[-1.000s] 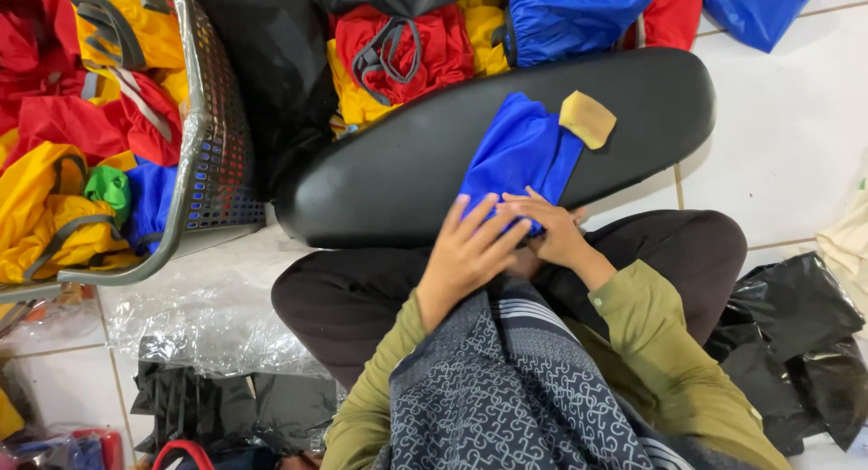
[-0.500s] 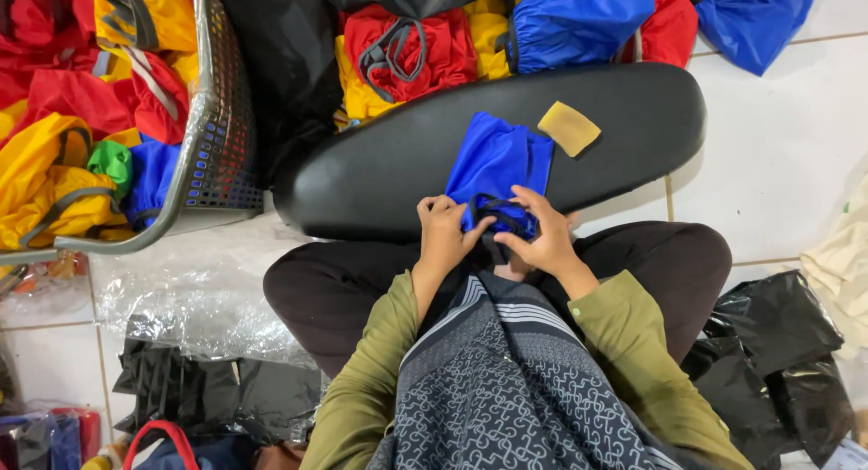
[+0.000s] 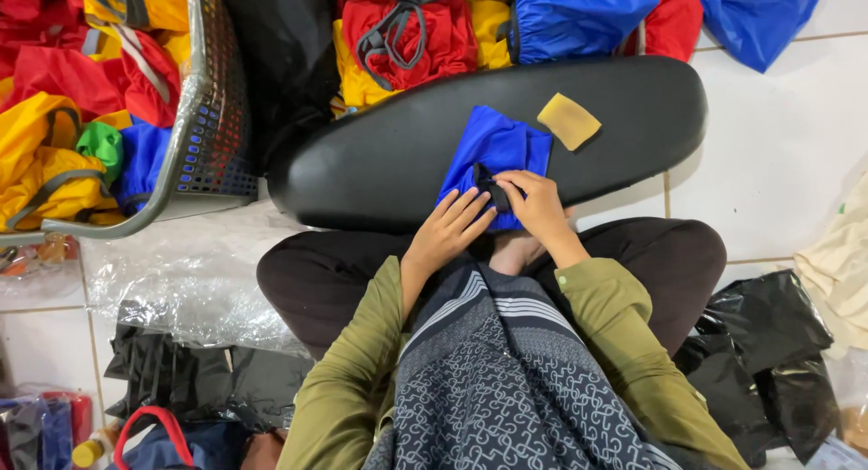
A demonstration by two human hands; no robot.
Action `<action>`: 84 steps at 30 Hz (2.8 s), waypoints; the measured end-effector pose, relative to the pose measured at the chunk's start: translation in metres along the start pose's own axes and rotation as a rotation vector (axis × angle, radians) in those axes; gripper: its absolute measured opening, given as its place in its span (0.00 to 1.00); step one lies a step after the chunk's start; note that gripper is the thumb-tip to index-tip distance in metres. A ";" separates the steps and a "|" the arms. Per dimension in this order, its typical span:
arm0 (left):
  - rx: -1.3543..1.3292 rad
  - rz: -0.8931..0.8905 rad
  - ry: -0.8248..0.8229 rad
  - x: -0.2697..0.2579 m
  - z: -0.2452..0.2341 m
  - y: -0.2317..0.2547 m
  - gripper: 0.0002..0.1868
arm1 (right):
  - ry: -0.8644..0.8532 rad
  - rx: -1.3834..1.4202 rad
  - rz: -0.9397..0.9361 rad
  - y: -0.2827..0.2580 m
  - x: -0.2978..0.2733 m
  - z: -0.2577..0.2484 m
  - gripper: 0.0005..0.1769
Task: The person sits on the floor and folds a blue garment, placing it into a clear plastic bag and then a black plastic bag. They then pick up a red garment, unfold it, and use scissors to cut the drawstring cord attached to it.
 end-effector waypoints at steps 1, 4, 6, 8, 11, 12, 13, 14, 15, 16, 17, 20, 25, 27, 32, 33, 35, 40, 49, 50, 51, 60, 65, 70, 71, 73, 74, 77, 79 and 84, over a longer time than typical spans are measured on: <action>0.007 -0.001 -0.001 -0.002 0.007 -0.001 0.16 | -0.003 0.005 -0.004 0.000 -0.001 0.001 0.06; 0.028 -0.011 -0.036 -0.002 0.019 -0.003 0.14 | 0.155 -0.245 -0.199 -0.031 -0.004 -0.015 0.09; 0.037 -0.014 -0.142 0.005 0.022 -0.005 0.11 | 0.337 -0.381 -0.547 -0.091 -0.003 -0.040 0.29; -0.012 -0.030 -0.223 0.004 0.025 -0.009 0.10 | 0.204 -0.325 -0.595 -0.099 -0.003 -0.033 0.32; -0.300 -0.223 -0.492 0.038 0.007 -0.023 0.13 | -0.026 -0.144 -0.514 -0.091 -0.007 -0.026 0.41; -0.535 -0.397 -0.672 0.054 0.000 -0.031 0.19 | -0.117 -0.022 -0.392 -0.082 -0.004 -0.023 0.45; -0.528 -0.395 -0.671 0.060 0.001 -0.042 0.19 | -0.115 -0.018 -0.398 -0.082 0.004 -0.027 0.45; -0.606 -0.457 -0.665 0.064 0.001 -0.050 0.18 | -0.200 0.067 -0.281 -0.077 0.008 -0.029 0.41; -0.685 -0.519 -0.657 0.067 0.002 -0.058 0.18 | -0.285 0.151 -0.163 -0.072 0.012 -0.030 0.38; -0.686 -0.529 -0.654 0.067 0.009 -0.063 0.18 | -0.294 0.153 -0.162 -0.065 0.013 -0.030 0.38; -0.728 -0.568 -0.545 0.070 0.012 -0.070 0.18 | -0.304 0.142 -0.019 -0.052 0.015 -0.028 0.33; -0.445 -0.543 -0.317 0.071 0.026 -0.085 0.20 | -0.269 0.078 0.201 -0.008 0.023 -0.021 0.24; -0.044 -0.304 -0.101 0.086 0.043 -0.071 0.19 | -0.180 0.049 0.363 0.032 0.025 -0.018 0.12; -0.061 -0.289 -0.280 0.074 0.066 -0.063 0.21 | -0.159 0.081 0.429 0.040 0.027 -0.015 0.12; 0.011 -0.322 -0.179 0.046 0.111 -0.081 0.19 | 0.168 -0.099 0.273 0.018 0.030 -0.026 0.11; 0.025 -0.365 -0.203 0.044 0.116 -0.083 0.18 | 0.333 -0.222 0.177 0.003 0.031 -0.033 0.08; 0.029 -0.420 -0.234 0.039 0.114 -0.081 0.17 | 0.415 -0.421 -0.041 -0.008 0.030 -0.036 0.06; 0.000 -0.549 -0.314 0.033 0.093 -0.077 0.15 | 0.367 -0.577 -0.422 -0.057 0.029 -0.020 0.17; -0.530 -0.870 0.071 0.020 0.062 -0.089 0.21 | 0.117 -0.679 -0.413 -0.042 0.018 0.020 0.32; -0.441 -0.866 0.108 0.020 0.061 -0.089 0.19 | 0.121 -0.713 -0.415 -0.040 0.018 0.022 0.31; -0.351 -0.862 0.145 0.020 0.059 -0.088 0.17 | 0.125 -0.748 -0.416 -0.037 0.018 0.025 0.31; -0.129 -0.867 0.197 0.003 0.021 -0.049 0.23 | 0.104 -0.809 -0.487 -0.029 0.026 0.029 0.34; -0.072 -0.996 0.151 -0.034 -0.031 -0.013 0.29 | -0.336 -0.616 0.093 -0.019 0.045 0.011 0.38; 0.189 -0.763 0.154 -0.039 -0.150 -0.028 0.21 | -0.508 -0.665 0.230 -0.007 0.041 0.022 0.39; 0.327 -0.735 0.154 -0.045 -0.181 -0.037 0.18 | -0.477 -0.665 0.217 -0.012 0.038 0.022 0.38; 0.484 -0.710 0.151 -0.084 -0.227 -0.056 0.15 | -0.456 -0.654 0.189 -0.020 0.030 0.024 0.36; 0.566 -0.826 0.191 -0.120 -0.245 -0.073 0.15 | -0.406 -0.634 0.214 -0.021 0.027 0.021 0.35; 0.652 -0.999 0.151 -0.215 -0.278 -0.098 0.14 | -0.304 -0.544 0.242 -0.008 0.016 0.021 0.33; 0.646 -1.043 0.075 -0.249 -0.281 -0.107 0.16 | -0.236 -0.477 0.248 -0.002 0.018 0.020 0.32; 0.420 -0.837 -0.328 -0.283 -0.255 -0.084 0.21 | -0.186 -0.381 0.367 -0.018 0.020 0.013 0.35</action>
Point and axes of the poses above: each hand's wrist, its own x-axis towards the middle knuckle, its own z-axis out of the palm, y = z × x, the point moved 5 cm from there along x, towards the middle knuckle, and after that the axes turned 11 degrees about y, right-handed, at the moved point
